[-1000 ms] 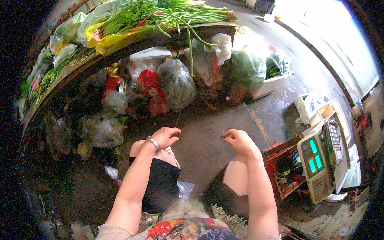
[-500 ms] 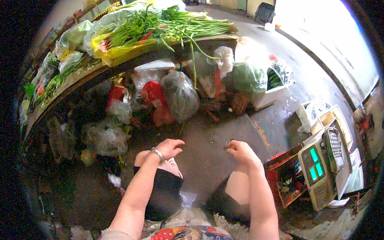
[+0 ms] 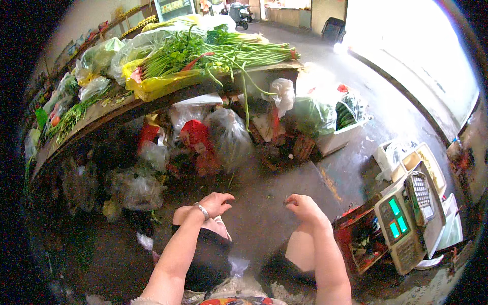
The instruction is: The person picks up a small zippered pouch, unzips it by hand, and reaches inside.
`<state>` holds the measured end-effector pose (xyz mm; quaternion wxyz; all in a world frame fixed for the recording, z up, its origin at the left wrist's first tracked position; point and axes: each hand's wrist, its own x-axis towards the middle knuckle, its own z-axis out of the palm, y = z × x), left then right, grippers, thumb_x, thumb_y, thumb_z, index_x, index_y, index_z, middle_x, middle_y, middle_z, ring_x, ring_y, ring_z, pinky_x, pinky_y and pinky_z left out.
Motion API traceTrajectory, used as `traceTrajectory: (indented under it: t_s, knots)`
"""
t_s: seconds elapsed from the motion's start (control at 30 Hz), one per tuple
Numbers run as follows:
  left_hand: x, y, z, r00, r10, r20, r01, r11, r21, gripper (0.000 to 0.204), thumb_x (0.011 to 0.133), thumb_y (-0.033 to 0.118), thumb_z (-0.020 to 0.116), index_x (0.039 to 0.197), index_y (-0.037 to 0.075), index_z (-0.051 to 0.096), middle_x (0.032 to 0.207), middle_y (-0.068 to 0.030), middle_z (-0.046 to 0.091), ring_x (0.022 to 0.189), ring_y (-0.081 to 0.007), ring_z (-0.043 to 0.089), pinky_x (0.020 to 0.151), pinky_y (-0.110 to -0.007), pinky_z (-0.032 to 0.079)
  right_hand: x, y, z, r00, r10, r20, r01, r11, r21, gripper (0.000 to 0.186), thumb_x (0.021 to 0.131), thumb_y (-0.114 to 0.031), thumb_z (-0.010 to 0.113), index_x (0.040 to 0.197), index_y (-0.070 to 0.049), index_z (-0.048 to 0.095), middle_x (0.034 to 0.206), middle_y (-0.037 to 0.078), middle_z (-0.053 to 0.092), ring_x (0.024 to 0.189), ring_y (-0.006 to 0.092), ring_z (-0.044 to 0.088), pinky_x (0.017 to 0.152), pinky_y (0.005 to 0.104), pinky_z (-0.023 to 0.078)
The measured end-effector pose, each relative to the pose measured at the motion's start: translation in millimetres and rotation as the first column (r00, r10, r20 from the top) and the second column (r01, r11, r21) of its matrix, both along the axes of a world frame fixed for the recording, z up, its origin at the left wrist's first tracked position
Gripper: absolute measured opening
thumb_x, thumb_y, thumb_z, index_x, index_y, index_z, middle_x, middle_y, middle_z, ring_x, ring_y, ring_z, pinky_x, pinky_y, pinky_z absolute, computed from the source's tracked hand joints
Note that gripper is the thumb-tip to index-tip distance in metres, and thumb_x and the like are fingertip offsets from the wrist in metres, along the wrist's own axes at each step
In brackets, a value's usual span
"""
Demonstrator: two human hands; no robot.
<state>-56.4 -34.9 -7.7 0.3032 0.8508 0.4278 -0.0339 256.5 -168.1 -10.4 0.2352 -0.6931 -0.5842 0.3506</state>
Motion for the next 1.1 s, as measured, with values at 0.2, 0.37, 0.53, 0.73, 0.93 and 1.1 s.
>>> traceTrajectory:
  t_s: [0.2, 0.37, 0.53, 0.73, 0.93, 1.1]
  knots:
    - [1.5, -0.1, 3.1, 1.0, -0.014, 0.02, 0.014, 1.0, 0.002, 0.039, 0.087, 0.026, 0.062, 0.125, 0.016, 0.059, 0.112, -0.0155, 0.067, 0.104, -0.0321, 0.064, 0.091, -0.039, 0.05, -1.5, 0.7, 4.8, 1.0, -0.006, 0.025, 0.006, 1.0, -0.018, 0.03, 0.084, -0.016, 0.06, 0.109, -0.001, 0.063, 0.081, 0.011, 0.069, 0.078, 0.0187, 0.066, 0.075, 0.0325, 0.051]
    - [0.3, 1.9, 1.1, 1.0, 0.017, 0.011, -0.017, 1.0, -0.019, 0.037, 0.085, 0.027, 0.063, 0.121, 0.017, 0.061, 0.115, -0.0134, 0.065, 0.11, -0.0331, 0.06, 0.093, -0.042, 0.048, -2.6, 3.3, 4.2, 1.0, 0.0, 0.003, 0.0, 1.0, -0.017, 0.029, 0.084, -0.016, 0.061, 0.108, -0.002, 0.064, 0.083, 0.011, 0.068, 0.079, 0.0188, 0.065, 0.073, 0.0323, 0.051]
    - [1.9, 1.6, 4.9, 0.997, -0.072, -0.026, 0.072, 0.997, 0.002, 0.041, 0.087, 0.026, 0.059, 0.126, 0.016, 0.058, 0.12, -0.0161, 0.063, 0.113, -0.0346, 0.058, 0.096, -0.042, 0.046, -2.5, 2.6, -0.4, 0.999, -0.026, -0.021, 0.026, 1.0, 0.012, 0.026, 0.083, -0.012, 0.062, 0.106, 0.0, 0.066, 0.082, 0.01, 0.068, 0.072, 0.0146, 0.063, 0.07, 0.031, 0.051]
    - [7.3, -1.5, -2.0, 0.999, -0.047, 0.014, 0.047, 0.999, -0.025, 0.041, 0.086, 0.024, 0.06, 0.126, 0.014, 0.058, 0.122, -0.0152, 0.062, 0.115, -0.0338, 0.057, 0.098, -0.043, 0.045, 7.2, -1.8, -10.3, 0.998, -0.058, -0.034, 0.056, 0.998, -0.042, 0.03, 0.081, -0.015, 0.064, 0.106, 0.001, 0.066, 0.086, 0.012, 0.069, 0.073, 0.018, 0.064, 0.07, 0.0315, 0.051]
    - [3.5, 3.4, -12.3, 0.998, -0.056, 0.013, 0.056, 0.998, -0.011, 0.04, 0.086, 0.023, 0.061, 0.124, 0.013, 0.059, 0.12, -0.0151, 0.063, 0.114, -0.0344, 0.057, 0.096, -0.044, 0.046, -9.2, 0.4, 9.0, 0.998, -0.056, -0.006, 0.056, 0.998, -0.02, 0.029, 0.079, -0.012, 0.063, 0.104, 0.002, 0.065, 0.084, 0.013, 0.068, 0.072, 0.0184, 0.064, 0.068, 0.0311, 0.051]
    - [-3.3, 2.7, -8.5, 1.0, -0.03, 0.0, 0.03, 1.0, -0.007, 0.04, 0.085, 0.023, 0.061, 0.124, 0.013, 0.059, 0.119, -0.0153, 0.063, 0.113, -0.0344, 0.058, 0.095, -0.044, 0.047, -10.6, 8.0, 2.2, 0.996, -0.046, -0.071, 0.04, 0.996, -0.085, 0.03, 0.079, -0.014, 0.064, 0.106, 0.0, 0.066, 0.088, 0.015, 0.07, 0.074, 0.0201, 0.065, 0.07, 0.0323, 0.051]
